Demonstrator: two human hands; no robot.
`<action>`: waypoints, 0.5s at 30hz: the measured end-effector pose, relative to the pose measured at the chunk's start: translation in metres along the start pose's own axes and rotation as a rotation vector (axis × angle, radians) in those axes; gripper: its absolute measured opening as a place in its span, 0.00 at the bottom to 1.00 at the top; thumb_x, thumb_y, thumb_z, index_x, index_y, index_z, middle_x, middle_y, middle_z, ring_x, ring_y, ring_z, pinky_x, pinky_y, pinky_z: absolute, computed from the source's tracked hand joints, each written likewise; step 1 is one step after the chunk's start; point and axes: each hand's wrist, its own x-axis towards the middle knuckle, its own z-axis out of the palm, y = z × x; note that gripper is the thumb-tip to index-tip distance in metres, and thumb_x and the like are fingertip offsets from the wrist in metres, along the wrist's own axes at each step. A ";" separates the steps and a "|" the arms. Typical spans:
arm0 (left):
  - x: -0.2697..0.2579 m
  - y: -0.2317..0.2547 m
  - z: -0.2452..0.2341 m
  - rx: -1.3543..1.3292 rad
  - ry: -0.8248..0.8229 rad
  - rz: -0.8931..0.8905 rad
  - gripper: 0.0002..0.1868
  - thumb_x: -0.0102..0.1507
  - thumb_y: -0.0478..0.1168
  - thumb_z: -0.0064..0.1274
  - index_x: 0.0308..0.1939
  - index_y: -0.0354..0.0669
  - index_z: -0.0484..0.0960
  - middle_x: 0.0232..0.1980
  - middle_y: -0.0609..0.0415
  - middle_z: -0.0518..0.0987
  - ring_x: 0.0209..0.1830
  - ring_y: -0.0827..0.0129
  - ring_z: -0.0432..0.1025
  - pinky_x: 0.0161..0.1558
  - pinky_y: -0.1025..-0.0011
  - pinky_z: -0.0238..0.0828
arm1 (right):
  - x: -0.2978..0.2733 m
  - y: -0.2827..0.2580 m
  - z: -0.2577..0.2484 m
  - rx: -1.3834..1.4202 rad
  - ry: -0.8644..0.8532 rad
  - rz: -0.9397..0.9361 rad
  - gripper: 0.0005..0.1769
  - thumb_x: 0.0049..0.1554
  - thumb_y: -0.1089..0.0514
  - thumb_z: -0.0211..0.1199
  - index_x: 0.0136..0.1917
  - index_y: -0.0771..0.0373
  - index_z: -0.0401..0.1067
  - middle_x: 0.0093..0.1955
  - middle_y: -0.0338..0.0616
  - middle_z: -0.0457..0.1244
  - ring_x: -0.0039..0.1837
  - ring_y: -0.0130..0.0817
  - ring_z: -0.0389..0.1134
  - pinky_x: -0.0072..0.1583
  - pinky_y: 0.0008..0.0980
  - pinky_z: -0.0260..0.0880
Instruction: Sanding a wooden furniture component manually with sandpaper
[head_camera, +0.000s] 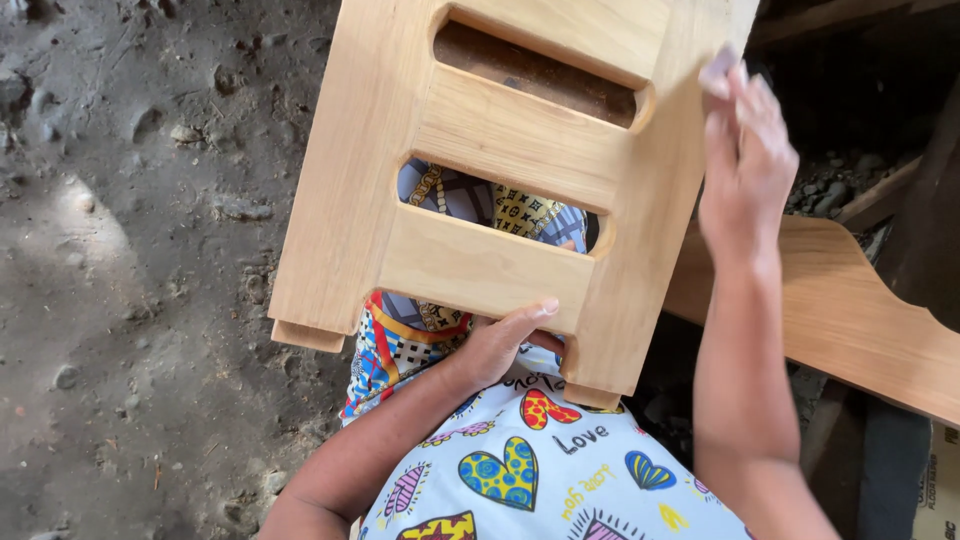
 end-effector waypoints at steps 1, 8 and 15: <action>0.001 -0.001 0.000 -0.007 -0.003 0.004 0.22 0.61 0.29 0.61 0.52 0.11 0.72 0.47 0.27 0.78 0.37 0.33 0.79 0.31 0.40 0.82 | 0.017 0.013 0.003 -0.061 -0.009 -0.066 0.15 0.71 0.71 0.57 0.66 0.85 0.73 0.66 0.73 0.65 0.71 0.69 0.61 0.73 0.55 0.55; 0.000 -0.009 -0.004 -0.012 -0.002 0.030 0.21 0.62 0.30 0.61 0.50 0.12 0.71 0.44 0.30 0.77 0.36 0.38 0.79 0.30 0.45 0.83 | 0.062 0.051 0.012 -0.201 -0.062 -0.165 0.16 0.67 0.71 0.65 0.66 0.82 0.77 0.64 0.73 0.68 0.68 0.66 0.65 0.72 0.50 0.55; 0.015 -0.043 -0.033 -0.028 -0.035 0.008 0.22 0.62 0.31 0.62 0.53 0.16 0.73 0.46 0.31 0.78 0.37 0.37 0.79 0.31 0.43 0.83 | -0.049 -0.075 0.001 -0.271 -0.079 -0.123 0.18 0.63 0.62 0.66 0.65 0.71 0.78 0.67 0.64 0.67 0.70 0.64 0.64 0.68 0.53 0.61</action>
